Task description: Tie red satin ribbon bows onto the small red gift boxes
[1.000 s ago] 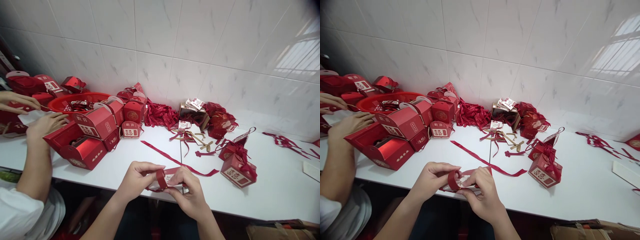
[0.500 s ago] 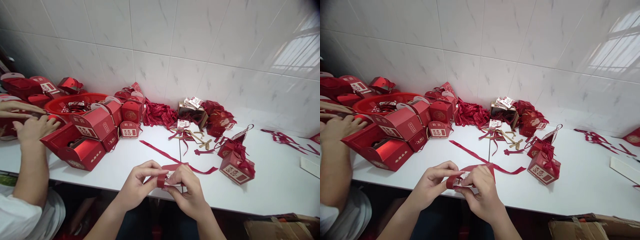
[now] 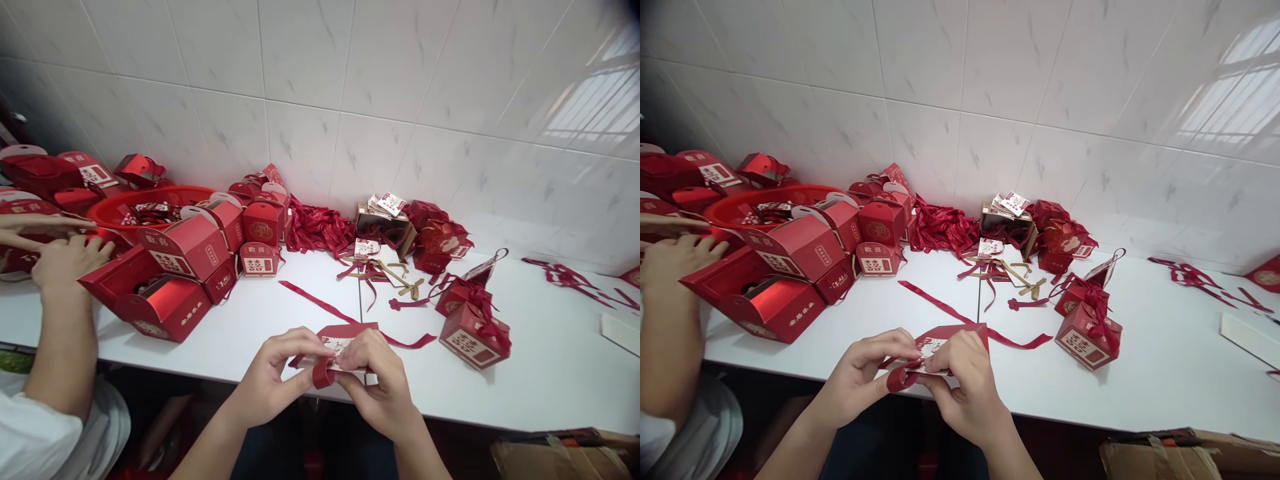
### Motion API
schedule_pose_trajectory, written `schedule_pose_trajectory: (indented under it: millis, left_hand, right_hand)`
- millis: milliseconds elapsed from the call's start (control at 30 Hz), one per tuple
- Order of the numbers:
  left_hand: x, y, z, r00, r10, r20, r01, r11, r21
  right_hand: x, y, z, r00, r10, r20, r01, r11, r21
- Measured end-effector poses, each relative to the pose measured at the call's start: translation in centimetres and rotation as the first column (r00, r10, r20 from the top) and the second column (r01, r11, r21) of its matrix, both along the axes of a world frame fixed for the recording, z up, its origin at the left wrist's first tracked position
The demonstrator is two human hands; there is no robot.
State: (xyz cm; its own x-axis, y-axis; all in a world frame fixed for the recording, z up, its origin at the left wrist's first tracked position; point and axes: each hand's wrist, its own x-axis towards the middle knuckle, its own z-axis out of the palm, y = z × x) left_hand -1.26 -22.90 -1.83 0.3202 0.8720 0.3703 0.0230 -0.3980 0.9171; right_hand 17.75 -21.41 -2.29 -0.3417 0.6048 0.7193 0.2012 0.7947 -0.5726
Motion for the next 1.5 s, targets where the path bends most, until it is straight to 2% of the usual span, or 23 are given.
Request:
schedule_pose_trajectory:
  millis: [233,567,667,767,1000,1233,1500]
  left_hand:
    - [0.0,-0.2,0.0,0.999,-0.054,-0.005,0.054,0.99,0.127]
    - [0.1,-0.1,-0.4,1.0,-0.004,-0.01,0.007,0.96,0.279]
    - [0.1,-0.3,-0.4,1.0,-0.023,-0.016,0.027,0.947,0.321]
    - [0.1,-0.4,-0.5,0.999,-0.042,-0.017,0.045,0.942,0.331]
    - [0.2,-0.5,-1.0,1.0,0.004,0.001,-0.005,0.962,0.272]
    - [0.2,-0.5,-0.5,0.999,-0.029,-0.013,0.032,0.978,0.207]
    - [0.0,-0.6,-0.7,0.998,-0.063,0.004,0.061,0.971,0.231]
  right_hand:
    - [0.0,0.0,0.2,0.999,-0.031,-0.025,0.033,0.996,0.084]
    - [0.0,-0.1,0.5,0.999,0.042,-0.031,-0.037,0.988,0.15]
    - [0.0,-0.1,0.6,0.997,0.075,-0.035,-0.069,0.987,0.147]
    - [0.2,-0.2,0.6,0.995,0.094,-0.031,-0.088,0.983,0.159]
    - [0.5,-0.3,0.4,0.996,0.087,0.017,-0.088,0.975,0.206]
    - [0.7,-0.4,0.1,0.996,0.074,0.052,-0.085,0.968,0.236]
    - [0.1,-0.2,0.2,0.996,0.089,-0.005,-0.085,0.968,0.236]
